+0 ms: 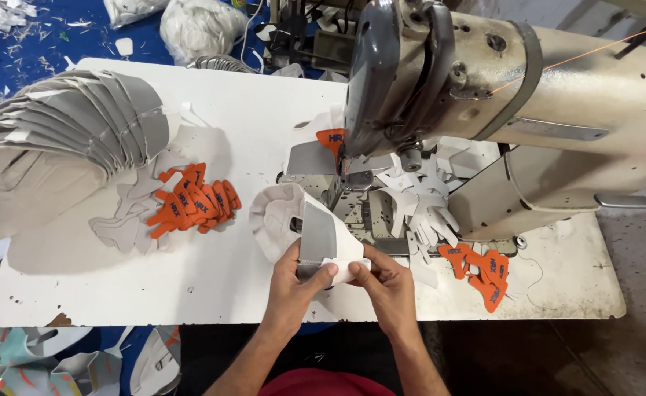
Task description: The person sews orange fabric pieces onto white shoe parts using a sewing machine. They repeatedly pick up a white shoe part, place an orange piece on it, feed it through the machine, and then cut the thread with scissors.
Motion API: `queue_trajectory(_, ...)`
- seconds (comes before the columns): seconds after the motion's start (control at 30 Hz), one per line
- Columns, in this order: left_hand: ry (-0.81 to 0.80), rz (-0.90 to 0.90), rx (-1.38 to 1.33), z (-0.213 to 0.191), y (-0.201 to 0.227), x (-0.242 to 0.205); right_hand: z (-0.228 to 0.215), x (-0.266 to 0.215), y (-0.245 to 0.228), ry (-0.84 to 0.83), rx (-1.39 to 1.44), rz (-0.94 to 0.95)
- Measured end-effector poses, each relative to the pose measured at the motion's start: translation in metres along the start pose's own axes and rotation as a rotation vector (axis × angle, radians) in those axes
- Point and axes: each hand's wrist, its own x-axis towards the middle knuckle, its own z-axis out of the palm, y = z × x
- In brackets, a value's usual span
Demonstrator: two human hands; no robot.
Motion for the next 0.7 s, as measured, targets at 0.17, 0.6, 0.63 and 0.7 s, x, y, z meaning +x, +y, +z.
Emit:
queue_trajectory(0.17,0.012,-0.120,-0.005,-0.007,-0.006,0.000,-0.007,0.005,-0.001,-0.042,-0.002,0.057)
queue_trajectory(0.6,0.166,0.071,0.255,0.006,0.001,-0.001,-0.006,0.001,-0.006,-0.078,0.094,0.132)
queue_trajectory(0.63,0.177,0.071,0.262,0.007,-0.003,0.000,-0.005,-0.001,-0.004,-0.089,0.100,0.136)
queue_trajectory(0.7,0.186,0.096,0.203,0.004,-0.008,0.001,0.003,-0.003,-0.002,-0.097,0.138,0.037)
